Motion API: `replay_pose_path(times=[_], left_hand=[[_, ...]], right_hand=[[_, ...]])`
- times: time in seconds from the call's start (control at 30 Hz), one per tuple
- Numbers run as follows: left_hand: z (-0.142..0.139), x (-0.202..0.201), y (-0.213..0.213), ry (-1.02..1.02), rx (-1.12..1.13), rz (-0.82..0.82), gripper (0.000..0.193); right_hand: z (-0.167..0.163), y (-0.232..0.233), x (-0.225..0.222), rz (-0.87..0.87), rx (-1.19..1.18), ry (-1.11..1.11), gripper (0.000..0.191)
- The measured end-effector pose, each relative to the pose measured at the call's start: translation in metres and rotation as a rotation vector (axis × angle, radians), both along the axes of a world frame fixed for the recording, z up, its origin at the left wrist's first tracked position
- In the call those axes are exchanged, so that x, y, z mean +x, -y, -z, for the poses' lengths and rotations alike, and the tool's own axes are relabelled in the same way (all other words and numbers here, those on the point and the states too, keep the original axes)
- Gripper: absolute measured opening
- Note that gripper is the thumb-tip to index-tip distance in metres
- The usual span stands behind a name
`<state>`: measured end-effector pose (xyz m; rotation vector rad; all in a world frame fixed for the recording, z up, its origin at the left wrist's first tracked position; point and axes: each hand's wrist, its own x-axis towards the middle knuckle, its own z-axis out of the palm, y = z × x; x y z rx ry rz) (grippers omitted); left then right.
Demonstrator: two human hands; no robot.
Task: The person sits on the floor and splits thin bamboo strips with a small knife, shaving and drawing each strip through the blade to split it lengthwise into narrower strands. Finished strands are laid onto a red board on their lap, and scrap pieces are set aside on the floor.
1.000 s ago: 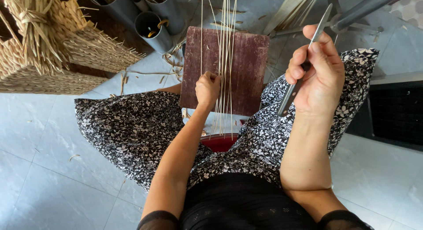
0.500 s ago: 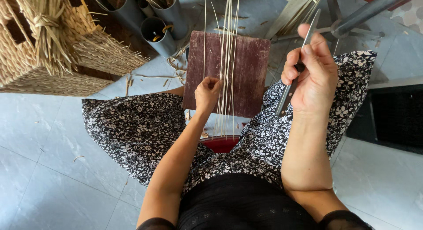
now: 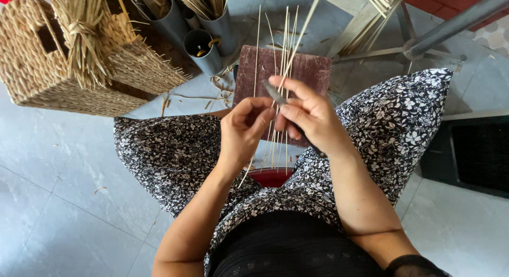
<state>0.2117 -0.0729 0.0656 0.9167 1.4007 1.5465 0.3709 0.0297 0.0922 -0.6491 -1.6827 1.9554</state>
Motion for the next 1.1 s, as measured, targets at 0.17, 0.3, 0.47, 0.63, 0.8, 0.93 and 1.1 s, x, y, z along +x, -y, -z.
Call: replay_pose_path(times=[0.17, 0.3, 0.47, 0.63, 0.8, 0.93, 1.1], left_hand=[[-0.030, -0.005, 0.024, -0.138, -0.043, 0.000, 0.012], [-0.036, -0.007, 0.031, -0.121, -0.042, 0.002, 0.010], [-0.040, -0.004, 0.036, -0.363, 0.021, -0.060, 0.006], [-0.041, -0.009, 0.043, -0.485, -0.002, -0.096, 0.006], [-0.035, -0.021, 0.053, -0.450, -0.077, -0.015, 0.005], [-0.031, -0.033, 0.064, -0.458, -0.091, 0.021, 0.005], [-0.030, -0.053, 0.083, -0.541, -0.123, 0.008, 0.006]], right_hand=[[0.003, 0.005, -0.005, -0.033, 0.047, 0.045, 0.040], [-0.001, 0.012, -0.004, -0.078, -0.050, -0.006, 0.039], [-0.004, 0.015, -0.002, -0.051, -0.082, -0.038, 0.035], [0.000, 0.013, -0.003, -0.025, -0.071, -0.033, 0.036], [-0.004, 0.000, 0.006, 0.075, -0.154, -0.119, 0.037], [-0.015, -0.011, 0.020, 0.208, -0.132, -0.140, 0.035], [-0.022, -0.021, 0.035, 0.339, -0.085, -0.149, 0.038]])
